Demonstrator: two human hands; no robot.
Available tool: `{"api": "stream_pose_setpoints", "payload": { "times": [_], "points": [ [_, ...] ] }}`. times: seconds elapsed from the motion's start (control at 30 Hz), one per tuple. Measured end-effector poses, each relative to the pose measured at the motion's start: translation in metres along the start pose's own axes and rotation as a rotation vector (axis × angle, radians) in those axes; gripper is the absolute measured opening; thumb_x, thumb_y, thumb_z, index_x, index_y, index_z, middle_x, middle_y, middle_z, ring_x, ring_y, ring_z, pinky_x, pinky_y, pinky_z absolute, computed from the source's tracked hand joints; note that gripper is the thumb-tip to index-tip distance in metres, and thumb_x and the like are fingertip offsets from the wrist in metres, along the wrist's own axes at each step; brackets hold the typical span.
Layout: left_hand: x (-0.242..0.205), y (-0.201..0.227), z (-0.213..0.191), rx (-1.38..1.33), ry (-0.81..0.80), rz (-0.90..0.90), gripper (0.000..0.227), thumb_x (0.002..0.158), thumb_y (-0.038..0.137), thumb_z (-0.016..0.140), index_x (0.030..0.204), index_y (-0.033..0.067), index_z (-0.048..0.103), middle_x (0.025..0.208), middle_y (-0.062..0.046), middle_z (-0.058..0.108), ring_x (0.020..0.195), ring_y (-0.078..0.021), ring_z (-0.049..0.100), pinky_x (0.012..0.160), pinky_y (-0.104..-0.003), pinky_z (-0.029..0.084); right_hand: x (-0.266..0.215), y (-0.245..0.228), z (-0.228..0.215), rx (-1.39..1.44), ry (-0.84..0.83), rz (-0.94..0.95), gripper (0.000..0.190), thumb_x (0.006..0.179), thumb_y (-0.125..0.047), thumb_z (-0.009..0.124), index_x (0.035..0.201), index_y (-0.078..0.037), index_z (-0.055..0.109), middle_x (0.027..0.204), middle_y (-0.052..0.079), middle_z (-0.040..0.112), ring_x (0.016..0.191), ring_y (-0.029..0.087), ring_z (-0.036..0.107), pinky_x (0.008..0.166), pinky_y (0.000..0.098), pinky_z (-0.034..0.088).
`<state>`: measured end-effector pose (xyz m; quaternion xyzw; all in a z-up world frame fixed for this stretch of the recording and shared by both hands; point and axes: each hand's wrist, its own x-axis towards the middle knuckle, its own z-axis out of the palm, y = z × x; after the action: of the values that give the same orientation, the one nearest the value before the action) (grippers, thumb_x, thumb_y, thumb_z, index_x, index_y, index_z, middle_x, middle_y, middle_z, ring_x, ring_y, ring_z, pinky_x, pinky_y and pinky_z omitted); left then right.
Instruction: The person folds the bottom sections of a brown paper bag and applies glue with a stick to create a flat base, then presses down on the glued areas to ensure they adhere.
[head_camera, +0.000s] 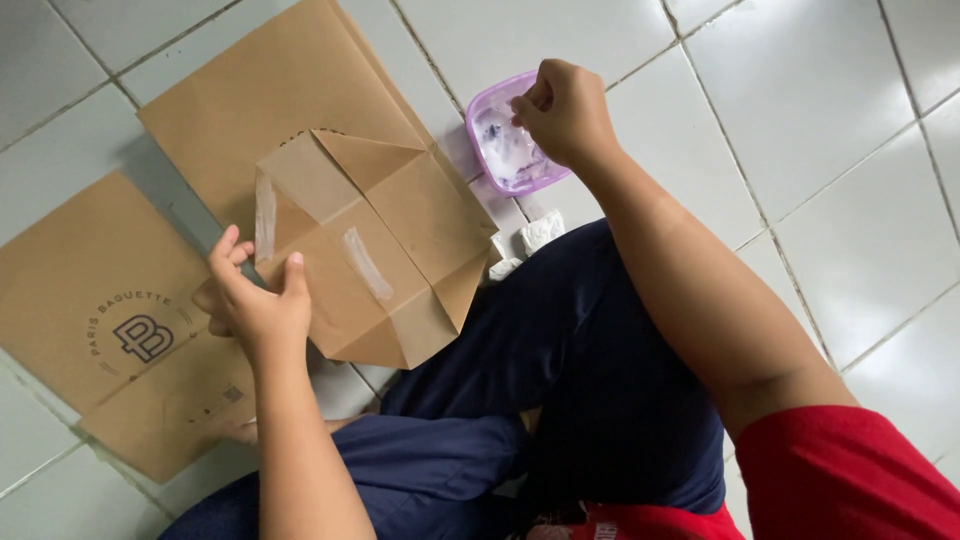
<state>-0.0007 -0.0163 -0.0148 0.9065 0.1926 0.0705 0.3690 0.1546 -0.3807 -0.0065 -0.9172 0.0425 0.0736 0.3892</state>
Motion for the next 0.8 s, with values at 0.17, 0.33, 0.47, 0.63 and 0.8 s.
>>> {"api": "stream_pose_setpoints", "payload": {
  "times": [0.17,0.33,0.47,0.63,0.8],
  "points": [
    [0.001,-0.001,0.000,-0.001,0.003,-0.023,0.066,0.088,0.010,0.077,0.146,0.0081,0.044,0.127,-0.013,0.062,0.123,-0.0354,0.054,0.104,-0.053,0.035,-0.002,-0.003,-0.002,0.023,0.011,0.037,0.042,0.097,-0.002,0.074,0.073,-0.015,0.042,0.065,-0.001,0.071,0.080,0.012,0.084,0.051,0.0220,0.048],
    [-0.001,0.010,-0.005,0.078,-0.004,-0.094,0.067,0.085,0.016,0.076,0.144,0.0168,0.045,0.124,-0.005,0.063,0.123,-0.0356,0.041,0.092,-0.059,0.029,-0.005,-0.010,-0.007,0.111,-0.012,0.142,0.043,0.101,-0.002,0.070,0.074,-0.015,0.040,0.068,0.001,0.065,0.080,0.016,0.086,0.046,0.0177,0.047],
    [0.000,-0.001,-0.001,0.088,0.002,-0.116,0.068,0.083,0.019,0.079,0.143,0.0169,0.046,0.117,-0.002,0.062,0.119,-0.0326,0.045,0.097,-0.054,0.028,-0.005,-0.015,-0.011,0.162,0.004,0.236,0.042,0.101,-0.002,0.069,0.074,-0.015,0.039,0.070,0.006,0.069,0.076,0.015,0.086,0.048,0.0169,0.056],
    [-0.001,0.001,-0.001,0.139,0.015,-0.114,0.068,0.082,0.022,0.080,0.141,0.0181,0.047,0.116,0.002,0.061,0.118,-0.0379,0.041,0.096,-0.058,0.025,-0.010,-0.030,-0.022,0.288,-0.011,0.298,0.037,0.102,0.000,0.064,0.073,-0.009,0.043,0.074,0.015,0.077,0.067,0.018,0.083,0.051,0.0225,0.069],
    [0.003,-0.003,0.002,0.119,0.019,-0.072,0.071,0.080,0.023,0.085,0.141,0.0188,0.050,0.114,-0.001,0.060,0.113,-0.0315,0.054,0.097,-0.058,0.025,-0.014,-0.032,-0.038,0.849,0.116,0.407,0.035,0.103,0.002,0.066,0.074,-0.003,0.048,0.071,0.025,0.074,0.061,0.030,0.080,0.049,0.0308,0.069]
  ]
}}
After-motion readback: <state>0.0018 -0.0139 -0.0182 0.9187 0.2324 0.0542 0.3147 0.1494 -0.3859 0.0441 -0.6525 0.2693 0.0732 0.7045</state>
